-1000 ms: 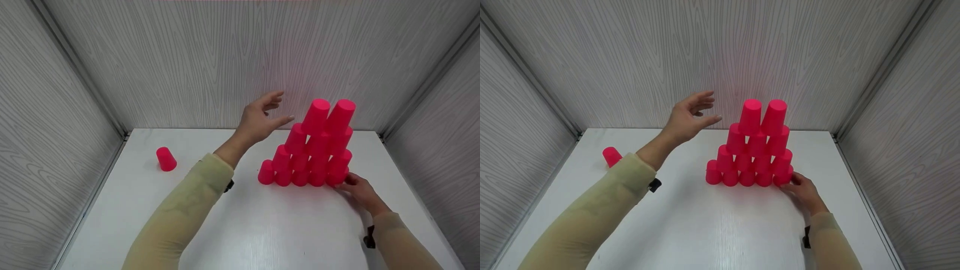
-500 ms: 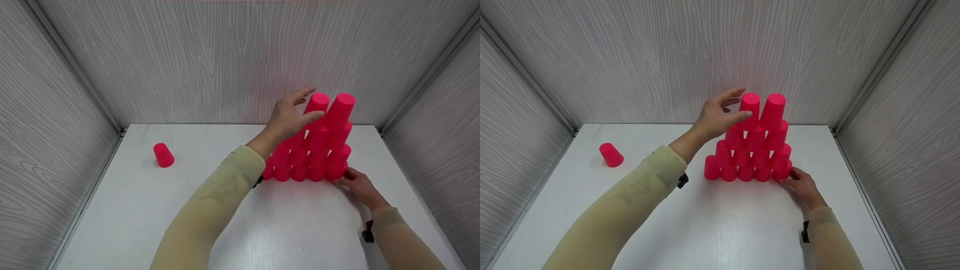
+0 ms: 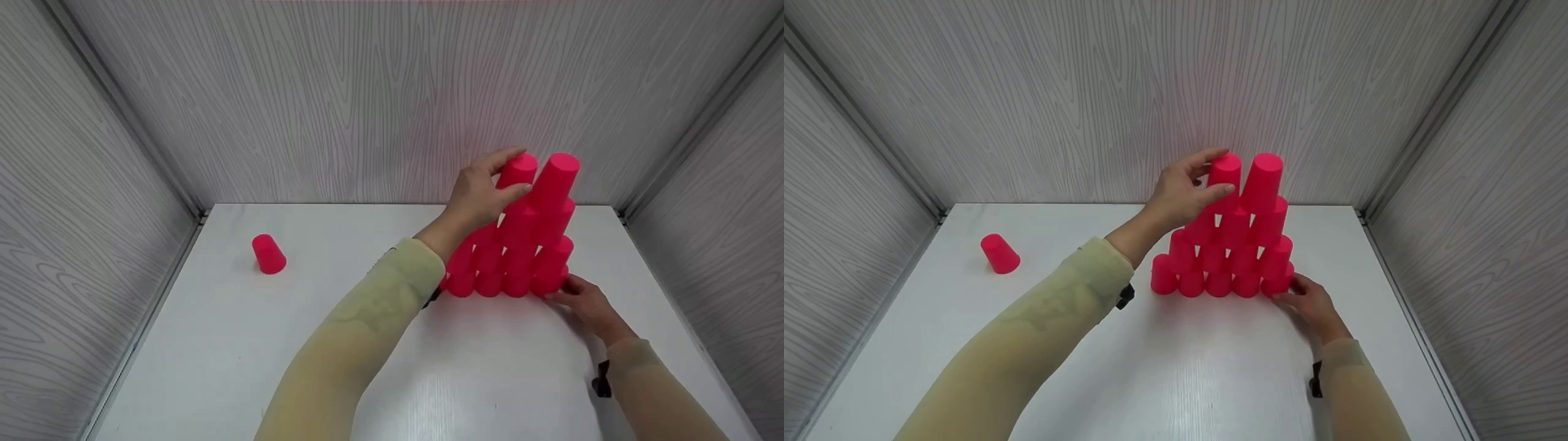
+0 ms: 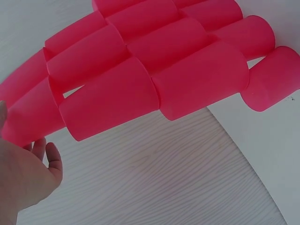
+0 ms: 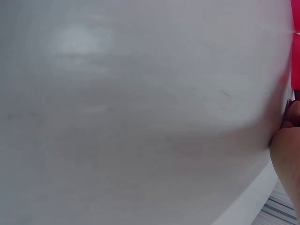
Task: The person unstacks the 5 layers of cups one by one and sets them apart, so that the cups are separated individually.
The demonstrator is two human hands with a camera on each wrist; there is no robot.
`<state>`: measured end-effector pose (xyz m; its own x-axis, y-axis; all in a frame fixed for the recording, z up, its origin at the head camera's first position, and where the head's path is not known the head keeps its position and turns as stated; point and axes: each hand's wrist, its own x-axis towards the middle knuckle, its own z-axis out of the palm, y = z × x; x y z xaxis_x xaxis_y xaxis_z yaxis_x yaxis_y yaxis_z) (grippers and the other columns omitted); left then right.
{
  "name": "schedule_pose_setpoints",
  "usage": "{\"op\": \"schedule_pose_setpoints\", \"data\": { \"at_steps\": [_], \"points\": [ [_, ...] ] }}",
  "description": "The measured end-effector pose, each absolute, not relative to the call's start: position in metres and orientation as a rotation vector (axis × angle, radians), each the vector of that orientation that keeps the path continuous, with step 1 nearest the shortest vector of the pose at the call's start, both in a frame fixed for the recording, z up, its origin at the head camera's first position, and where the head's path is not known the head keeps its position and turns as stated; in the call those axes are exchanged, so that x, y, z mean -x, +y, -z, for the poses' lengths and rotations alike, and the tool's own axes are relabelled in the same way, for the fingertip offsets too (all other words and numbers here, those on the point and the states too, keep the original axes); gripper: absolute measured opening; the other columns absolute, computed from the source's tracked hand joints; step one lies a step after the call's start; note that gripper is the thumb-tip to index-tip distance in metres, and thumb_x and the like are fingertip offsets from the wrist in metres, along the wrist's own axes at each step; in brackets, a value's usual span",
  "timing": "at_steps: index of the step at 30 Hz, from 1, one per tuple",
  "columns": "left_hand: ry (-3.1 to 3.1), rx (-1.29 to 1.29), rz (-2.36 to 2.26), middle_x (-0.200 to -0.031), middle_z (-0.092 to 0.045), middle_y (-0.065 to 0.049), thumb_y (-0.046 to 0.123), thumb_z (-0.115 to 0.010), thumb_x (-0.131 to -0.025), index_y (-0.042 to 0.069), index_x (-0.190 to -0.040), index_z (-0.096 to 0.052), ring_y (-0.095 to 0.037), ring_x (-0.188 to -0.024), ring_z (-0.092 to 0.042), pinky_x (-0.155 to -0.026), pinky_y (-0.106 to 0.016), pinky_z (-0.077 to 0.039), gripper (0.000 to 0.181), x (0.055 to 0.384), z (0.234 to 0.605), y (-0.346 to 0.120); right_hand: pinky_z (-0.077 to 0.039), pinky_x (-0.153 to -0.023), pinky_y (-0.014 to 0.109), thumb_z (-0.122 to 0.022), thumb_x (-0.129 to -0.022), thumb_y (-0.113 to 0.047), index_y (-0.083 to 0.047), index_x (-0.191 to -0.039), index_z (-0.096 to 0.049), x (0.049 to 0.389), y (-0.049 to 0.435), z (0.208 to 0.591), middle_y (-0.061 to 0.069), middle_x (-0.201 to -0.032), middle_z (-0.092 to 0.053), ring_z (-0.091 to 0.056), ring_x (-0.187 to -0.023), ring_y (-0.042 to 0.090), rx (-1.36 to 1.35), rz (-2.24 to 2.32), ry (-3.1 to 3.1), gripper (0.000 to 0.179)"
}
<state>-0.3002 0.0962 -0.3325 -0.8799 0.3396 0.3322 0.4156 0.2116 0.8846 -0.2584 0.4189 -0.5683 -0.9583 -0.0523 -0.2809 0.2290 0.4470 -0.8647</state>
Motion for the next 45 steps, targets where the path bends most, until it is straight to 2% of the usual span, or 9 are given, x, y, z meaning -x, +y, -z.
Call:
{"op": "schedule_pose_setpoints", "data": {
  "at_steps": [6, 9, 18, 25, 30, 37, 45],
  "points": [
    [-2.382, 0.717, 1.789, -0.144, -0.061, 0.002, 0.017, -0.08, -0.097, 0.02, -0.154, -0.056, -0.008, -0.127, -0.056, -0.092, -0.018, -0.055, 0.062, 0.298, 0.335, 0.099, -0.035, -0.12, 0.061, -0.077, -0.098, -0.042, -0.015, -0.166, -0.035, 0.259, 0.42, 0.572, 0.016, -0.163, -0.041, -0.033, -0.15, 0.042, -0.186, 1.531, 2.414, 0.084],
    [-2.359, 0.732, 1.784, -0.144, -0.06, 0.002, 0.017, -0.081, -0.096, 0.019, -0.154, -0.056, -0.008, -0.126, -0.056, -0.092, -0.018, -0.055, 0.063, 0.295, 0.334, 0.097, -0.034, -0.121, 0.062, -0.076, -0.1, -0.037, -0.012, -0.167, -0.033, 0.257, 0.419, 0.567, 0.019, -0.164, -0.039, -0.031, -0.151, 0.044, -0.181, 1.55, 2.397, 0.083],
    [-2.309, 0.806, 1.702, -0.143, -0.062, -0.003, 0.016, -0.08, -0.097, 0.015, -0.153, -0.057, -0.011, -0.126, -0.058, -0.098, -0.02, -0.052, 0.061, 0.286, 0.322, 0.068, -0.032, -0.121, 0.063, -0.075, -0.101, -0.037, -0.011, -0.167, -0.032, 0.26, 0.429, 0.576, 0.02, -0.165, -0.037, -0.029, -0.152, 0.045, -0.174, 1.519, 2.421, 0.083],
    [-2.278, 0.793, 1.664, -0.141, -0.063, -0.005, 0.017, -0.081, -0.096, 0.012, -0.153, -0.057, -0.014, -0.125, -0.059, -0.102, -0.035, -0.054, 0.063, 0.281, 0.325, 0.023, -0.03, -0.123, 0.061, -0.073, -0.103, -0.034, -0.01, -0.168, -0.03, 0.263, 0.43, 0.574, 0.022, -0.167, -0.035, -0.028, -0.153, 0.045, -0.175, 1.546, 2.405, 0.082],
    [-2.287, 0.734, 1.648, -0.142, -0.062, -0.002, 0.019, -0.084, -0.093, 0.012, -0.154, -0.056, -0.013, -0.125, -0.058, -0.099, -0.034, -0.054, 0.067, 0.276, 0.336, -0.017, -0.034, -0.122, 0.059, -0.074, -0.102, -0.037, -0.012, -0.167, -0.031, 0.264, 0.431, 0.575, 0.02, -0.166, -0.036, -0.03, -0.152, 0.044, -0.173, 1.543, 2.404, 0.082],
    [-2.236, 0.686, 1.665, -0.139, -0.064, -0.001, 0.017, -0.085, -0.091, 0.01, -0.152, -0.056, -0.015, -0.124, -0.06, -0.097, -0.041, -0.056, 0.068, 0.268, 0.354, -0.07, -0.036, -0.12, 0.059, -0.074, -0.101, -0.041, -0.013, -0.167, -0.032, 0.261, 0.433, 0.574, 0.019, -0.165, -0.038, -0.031, -0.151, 0.044, -0.168, 1.524, 2.421, 0.083],
    [-2.296, 0.464, 1.679, -0.142, -0.063, -0.001, 0.02, -0.088, -0.089, 0.013, -0.154, -0.055, -0.018, -0.126, -0.06, -0.097, -0.042, -0.055, 0.074, 0.258, 0.38, -0.126, -0.036, -0.12, 0.06, -0.076, -0.099, -0.044, -0.014, -0.166, -0.034, 0.258, 0.433, 0.571, 0.017, -0.164, -0.039, -0.031, -0.152, 0.043, -0.176, 1.524, 2.423, 0.084]
  ]
}}
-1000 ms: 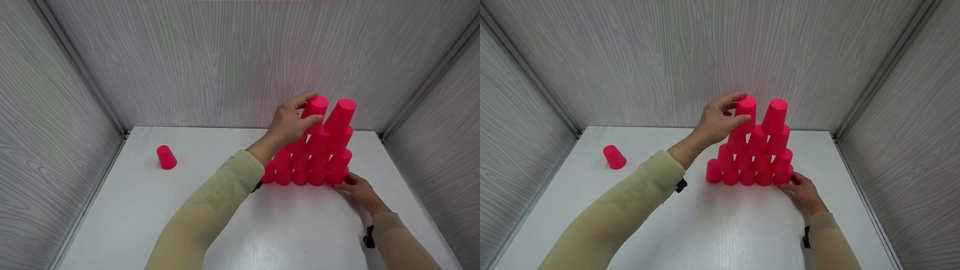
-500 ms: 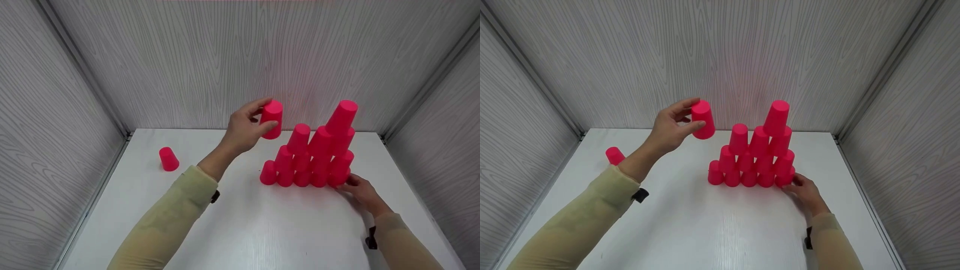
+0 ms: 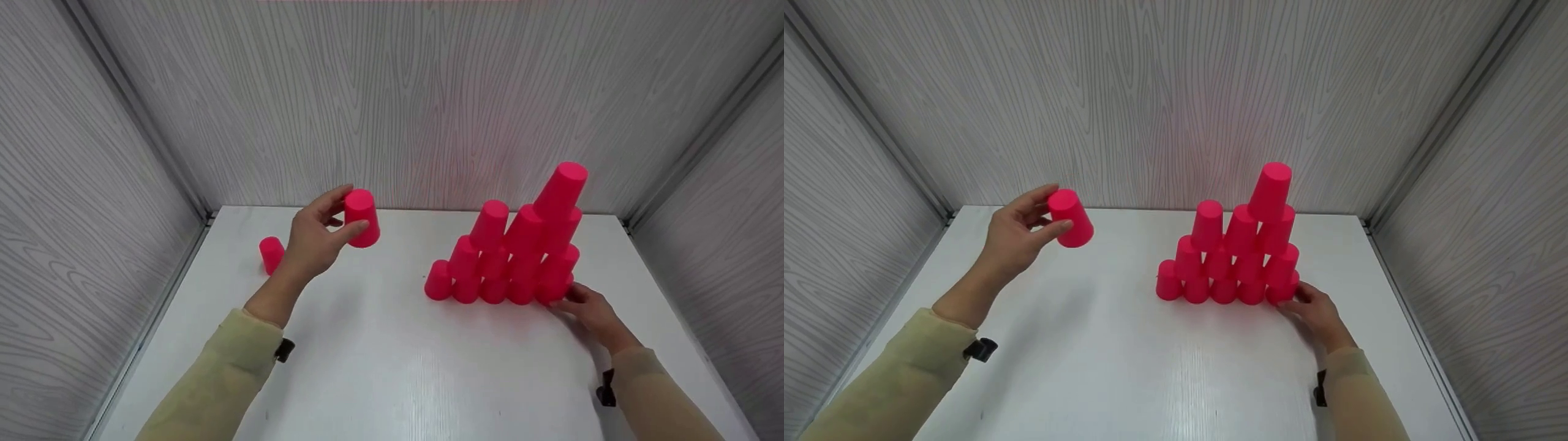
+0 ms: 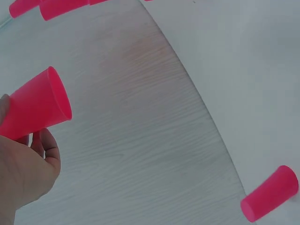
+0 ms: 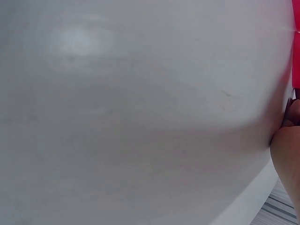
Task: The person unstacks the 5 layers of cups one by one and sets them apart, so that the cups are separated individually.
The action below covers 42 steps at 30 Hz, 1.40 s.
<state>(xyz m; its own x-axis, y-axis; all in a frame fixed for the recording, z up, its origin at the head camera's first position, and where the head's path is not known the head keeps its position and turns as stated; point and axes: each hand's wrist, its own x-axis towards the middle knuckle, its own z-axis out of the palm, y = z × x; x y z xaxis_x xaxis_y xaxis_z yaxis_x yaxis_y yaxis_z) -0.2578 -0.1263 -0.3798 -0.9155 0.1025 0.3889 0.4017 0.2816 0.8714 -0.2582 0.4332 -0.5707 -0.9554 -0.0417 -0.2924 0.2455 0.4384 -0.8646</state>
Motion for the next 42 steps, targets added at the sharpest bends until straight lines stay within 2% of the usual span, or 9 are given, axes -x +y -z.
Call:
{"op": "schedule_pose_setpoints", "data": {
  "at_steps": [5, 13, 24, 27, 35, 42],
  "points": [
    [-2.335, 0.339, 1.646, -0.145, -0.061, -0.003, 0.018, -0.086, -0.091, 0.011, -0.153, -0.056, -0.022, -0.13, -0.059, -0.098, -0.043, -0.055, 0.069, 0.252, 0.402, -0.163, -0.037, -0.12, 0.059, -0.076, -0.098, -0.044, -0.013, -0.166, -0.035, 0.255, 0.433, 0.572, 0.018, -0.163, -0.041, -0.033, -0.151, 0.043, -0.177, 1.516, 2.437, 0.085],
    [-2.413, 0.113, 1.582, -0.147, -0.059, -0.008, 0.019, -0.082, -0.096, 0.011, -0.154, -0.053, -0.027, -0.134, -0.057, -0.093, -0.022, -0.055, 0.065, 0.234, 0.436, -0.218, -0.037, -0.12, 0.06, -0.077, -0.098, -0.041, -0.012, -0.166, -0.034, 0.255, 0.434, 0.579, 0.019, -0.162, -0.042, -0.035, -0.149, 0.043, -0.172, 1.518, 2.454, 0.085],
    [-2.443, -0.171, 1.557, -0.151, -0.054, -0.011, 0.027, -0.085, -0.093, 0.011, -0.155, -0.049, -0.032, -0.134, -0.054, -0.086, -0.013, -0.052, 0.074, 0.218, 0.474, -0.27, -0.039, -0.118, 0.06, -0.078, -0.097, -0.042, -0.011, -0.164, -0.037, 0.253, 0.43, 0.576, 0.019, -0.161, -0.044, -0.037, -0.147, 0.042, -0.171, 1.513, 2.458, 0.084],
    [-2.467, -0.262, 1.532, -0.152, -0.055, -0.012, 0.03, -0.085, -0.093, 0.013, -0.157, -0.048, -0.033, -0.136, -0.052, -0.09, -0.017, -0.051, 0.076, 0.217, 0.486, -0.28, -0.04, -0.118, 0.059, -0.078, -0.097, -0.043, -0.011, -0.164, -0.038, 0.253, 0.429, 0.576, 0.018, -0.16, -0.044, -0.038, -0.146, 0.042, -0.169, 1.515, 2.457, 0.084],
    [-2.508, -0.439, 1.551, -0.157, -0.049, -0.014, 0.025, -0.08, -0.097, 0.012, -0.159, -0.045, -0.036, -0.143, -0.049, -0.11, -0.042, -0.052, 0.073, 0.224, 0.521, -0.305, -0.038, -0.119, 0.06, -0.078, -0.097, -0.042, -0.011, -0.165, -0.036, 0.254, 0.43, 0.578, 0.019, -0.162, -0.042, -0.036, -0.148, 0.043, -0.176, 1.52, 2.449, 0.085],
    [-2.534, -0.485, 1.549, -0.158, -0.05, -0.017, 0.022, -0.079, -0.099, 0.011, -0.16, -0.045, -0.038, -0.145, -0.048, -0.113, -0.049, -0.048, 0.07, 0.23, 0.534, -0.311, -0.036, -0.121, 0.06, -0.075, -0.1, -0.041, -0.011, -0.165, -0.036, 0.255, 0.43, 0.579, 0.019, -0.164, -0.041, -0.033, -0.151, 0.043, -0.155, 1.519, 2.459, 0.083]
  ]
}}
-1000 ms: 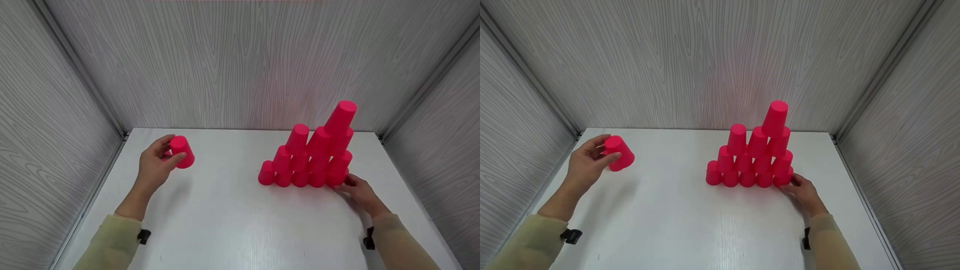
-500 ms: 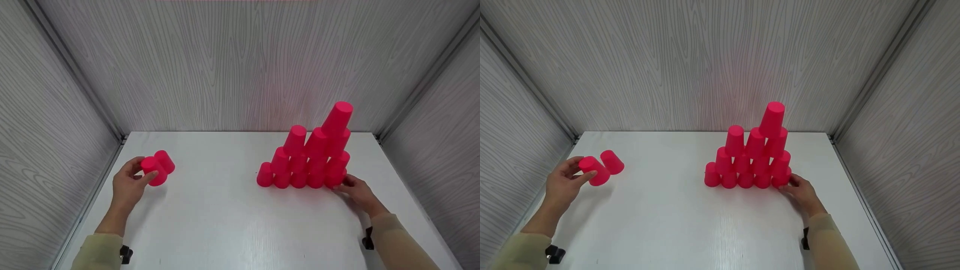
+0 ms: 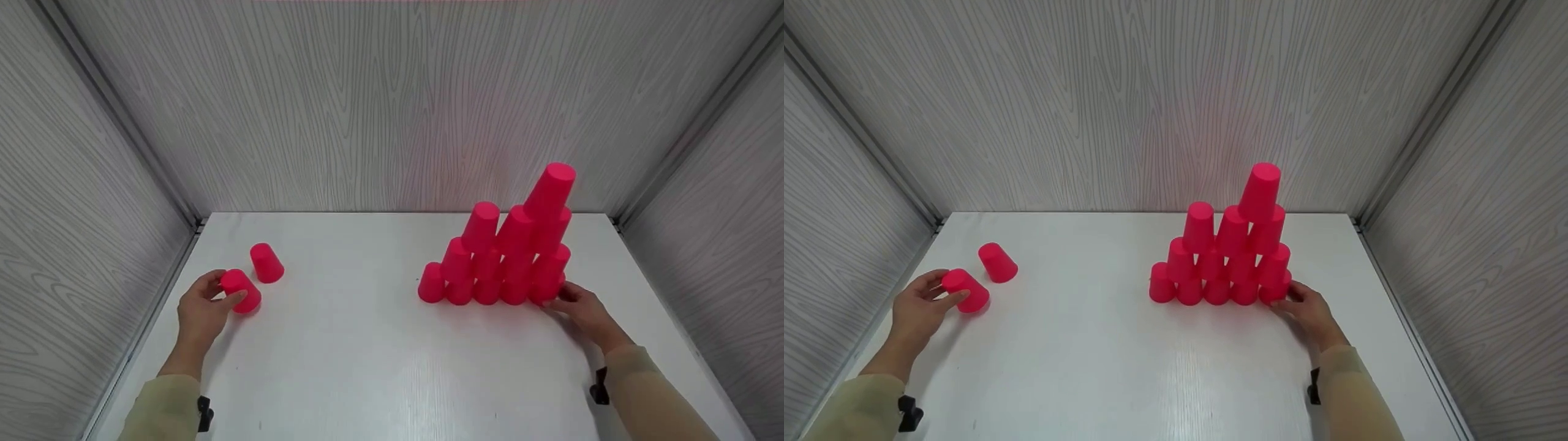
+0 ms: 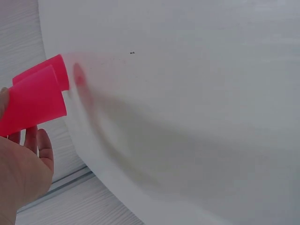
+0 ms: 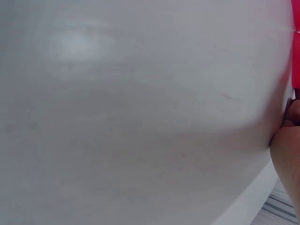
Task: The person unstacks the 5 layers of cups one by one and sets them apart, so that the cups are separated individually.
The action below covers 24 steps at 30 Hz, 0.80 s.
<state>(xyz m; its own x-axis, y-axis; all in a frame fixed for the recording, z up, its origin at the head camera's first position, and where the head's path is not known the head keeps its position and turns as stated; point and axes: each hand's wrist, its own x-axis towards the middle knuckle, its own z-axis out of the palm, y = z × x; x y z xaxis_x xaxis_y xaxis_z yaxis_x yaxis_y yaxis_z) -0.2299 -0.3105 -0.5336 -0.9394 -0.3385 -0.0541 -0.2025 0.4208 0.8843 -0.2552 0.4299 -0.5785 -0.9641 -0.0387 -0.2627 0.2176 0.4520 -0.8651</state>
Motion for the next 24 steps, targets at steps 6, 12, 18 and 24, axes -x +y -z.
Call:
{"op": "schedule_pose_setpoints", "data": {
  "at_steps": [6, 12, 18, 24],
  "points": [
    [-2.552, -0.482, 1.574, -0.158, -0.049, -0.016, 0.024, -0.079, -0.099, 0.012, -0.16, -0.044, -0.038, -0.145, -0.047, -0.111, -0.05, -0.05, 0.072, 0.234, 0.538, -0.306, -0.037, -0.12, 0.058, -0.077, -0.099, -0.04, -0.013, -0.164, -0.038, 0.253, 0.429, 0.576, 0.017, -0.161, -0.044, -0.036, -0.149, 0.041, -0.188, 1.543, 2.428, 0.08],
    [-2.55, -0.476, 1.608, -0.16, -0.047, -0.017, 0.024, -0.078, -0.099, 0.011, -0.16, -0.043, -0.039, -0.146, -0.046, -0.112, -0.05, -0.049, 0.072, 0.236, 0.541, -0.302, -0.037, -0.12, 0.058, -0.076, -0.1, -0.039, -0.013, -0.163, -0.04, 0.252, 0.427, 0.574, 0.017, -0.161, -0.044, -0.036, -0.149, 0.041, -0.182, 1.552, 2.422, 0.077],
    [-2.538, -0.461, 1.629, -0.161, -0.046, -0.017, 0.022, -0.078, -0.099, 0.01, -0.161, -0.042, -0.039, -0.147, -0.046, -0.112, -0.05, -0.048, 0.073, 0.238, 0.546, -0.301, -0.037, -0.12, 0.058, -0.076, -0.1, -0.039, -0.011, -0.164, -0.039, 0.253, 0.428, 0.575, 0.018, -0.162, -0.043, -0.036, -0.15, 0.042, -0.166, 1.543, 2.442, 0.079],
    [-2.537, -0.481, 1.639, -0.161, -0.045, -0.017, 0.021, -0.079, -0.099, 0.01, -0.161, -0.041, -0.039, -0.147, -0.045, -0.112, -0.051, -0.049, 0.074, 0.241, 0.549, -0.3, -0.037, -0.12, 0.057, -0.075, -0.101, -0.037, -0.01, -0.164, -0.039, 0.253, 0.429, 0.577, 0.018, -0.162, -0.043, -0.036, -0.15, 0.042, -0.159, 1.543, 2.456, 0.078]
  ]
}}
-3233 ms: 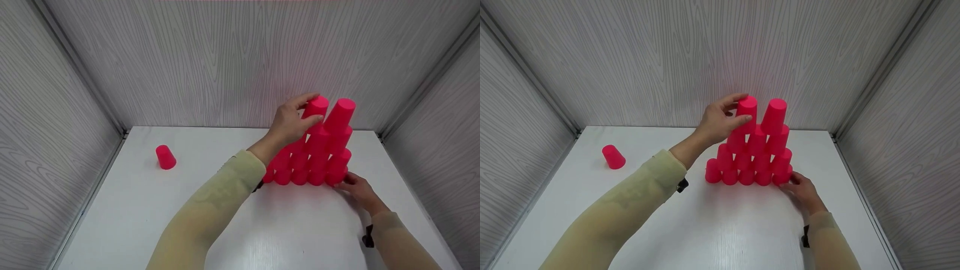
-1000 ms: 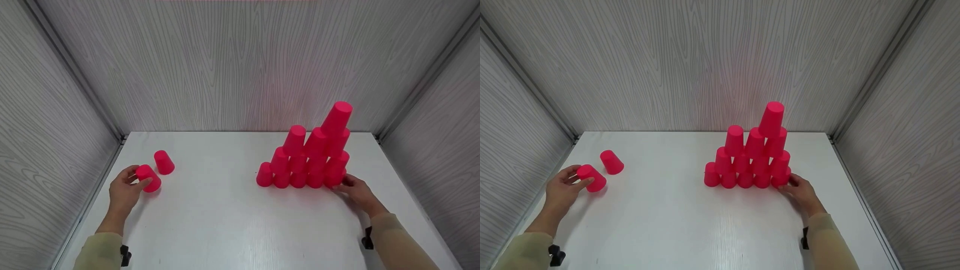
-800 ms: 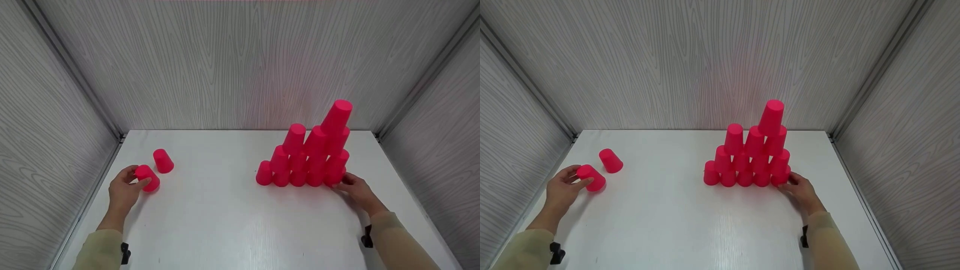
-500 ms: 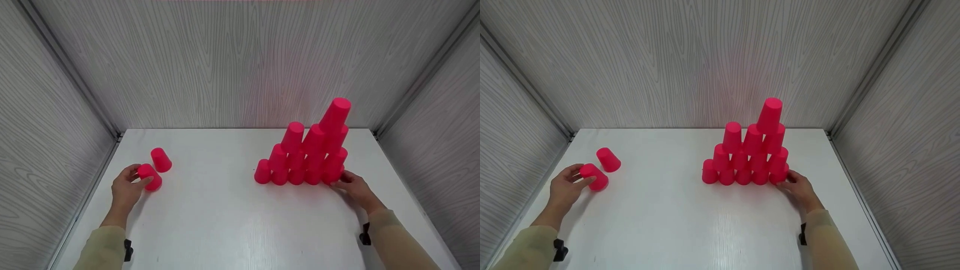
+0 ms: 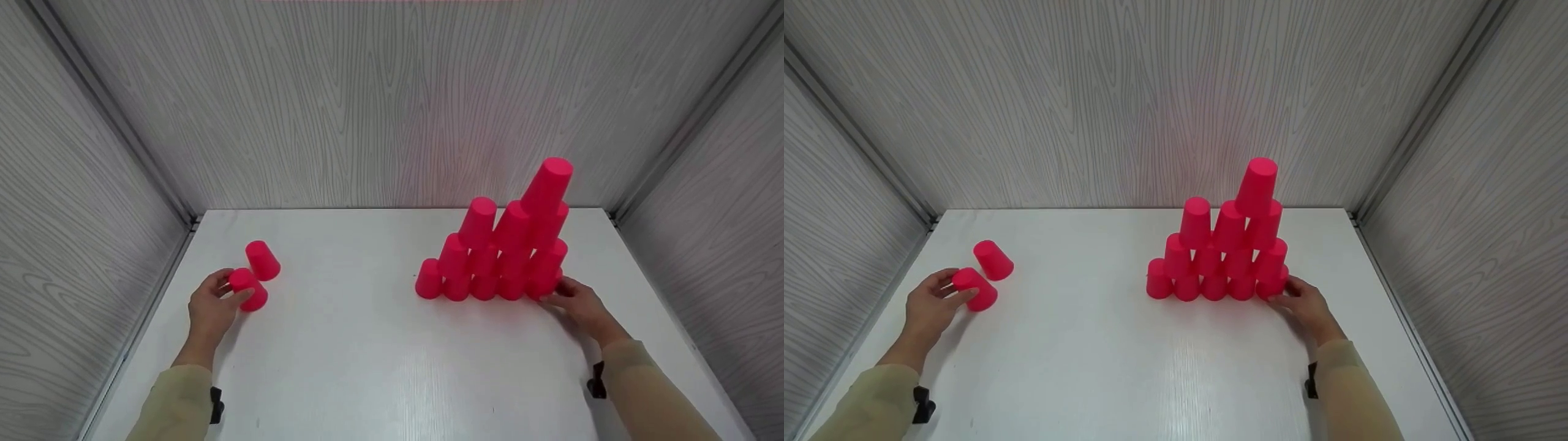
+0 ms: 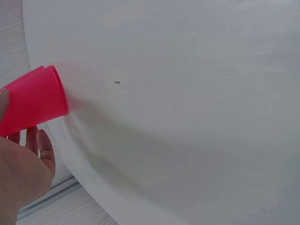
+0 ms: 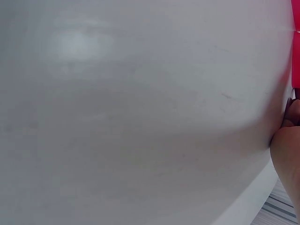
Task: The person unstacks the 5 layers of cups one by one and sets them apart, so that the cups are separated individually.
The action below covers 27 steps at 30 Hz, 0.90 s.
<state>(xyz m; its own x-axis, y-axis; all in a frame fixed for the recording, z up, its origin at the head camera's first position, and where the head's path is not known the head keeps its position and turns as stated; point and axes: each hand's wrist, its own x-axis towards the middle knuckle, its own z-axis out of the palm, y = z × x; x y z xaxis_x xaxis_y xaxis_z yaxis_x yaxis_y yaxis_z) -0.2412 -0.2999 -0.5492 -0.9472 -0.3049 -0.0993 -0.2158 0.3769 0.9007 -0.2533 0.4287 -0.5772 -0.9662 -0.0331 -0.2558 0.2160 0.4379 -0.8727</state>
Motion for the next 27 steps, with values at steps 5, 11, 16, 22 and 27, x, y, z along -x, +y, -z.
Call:
{"op": "schedule_pose_setpoints", "data": {
  "at_steps": [5, 11, 16, 22, 27],
  "points": [
    [-2.536, -0.492, 1.634, -0.162, -0.045, -0.017, 0.023, -0.079, -0.098, 0.011, -0.162, -0.04, -0.039, -0.147, -0.044, -0.112, -0.051, -0.049, 0.076, 0.244, 0.55, -0.299, -0.041, -0.119, 0.053, -0.076, -0.1, -0.038, -0.012, -0.164, -0.039, 0.256, 0.43, 0.579, 0.017, -0.162, -0.043, -0.036, -0.15, 0.041, -0.16, 1.543, 2.463, 0.078],
    [-2.537, -0.49, 1.632, -0.163, -0.042, -0.017, 0.023, -0.08, -0.097, 0.011, -0.163, -0.038, -0.041, -0.149, -0.042, -0.111, -0.051, -0.049, 0.079, 0.245, 0.551, -0.298, -0.037, -0.12, 0.057, -0.077, -0.099, -0.04, -0.011, -0.164, -0.038, 0.255, 0.431, 0.579, 0.017, -0.163, -0.042, -0.033, -0.152, 0.042, -0.158, 1.53, 2.461, 0.082],
    [-2.544, -0.492, 1.643, -0.165, -0.04, -0.017, 0.023, -0.08, -0.097, 0.011, -0.164, -0.036, -0.042, -0.151, -0.04, -0.112, -0.052, -0.048, 0.081, 0.247, 0.552, -0.299, -0.035, -0.121, 0.058, -0.078, -0.098, -0.04, -0.009, -0.164, -0.038, 0.252, 0.431, 0.578, 0.018, -0.164, -0.041, -0.031, -0.153, 0.043, -0.163, 1.54, 2.451, 0.083],
    [-2.559, -0.488, 1.641, -0.169, -0.035, -0.015, 0.022, -0.078, -0.099, 0.013, -0.168, -0.03, -0.04, -0.154, -0.035, -0.114, -0.052, -0.046, 0.084, 0.246, 0.549, -0.3, -0.033, -0.122, 0.059, -0.076, -0.1, -0.036, -0.008, -0.165, -0.036, 0.251, 0.429, 0.575, 0.02, -0.165, -0.04, -0.031, -0.153, 0.043, -0.154, 1.547, 2.453, 0.08],
    [-2.575, -0.433, 1.581, -0.169, -0.035, -0.014, 0.028, -0.077, -0.1, 0.015, -0.168, -0.03, -0.038, -0.154, -0.034, -0.115, -0.053, -0.045, 0.084, 0.24, 0.54, -0.301, -0.035, -0.122, 0.059, -0.075, -0.101, -0.035, -0.009, -0.166, -0.035, 0.252, 0.427, 0.573, 0.02, -0.165, -0.039, -0.031, -0.153, 0.044, -0.157, 1.537, 2.452, 0.08]
  ]
}}
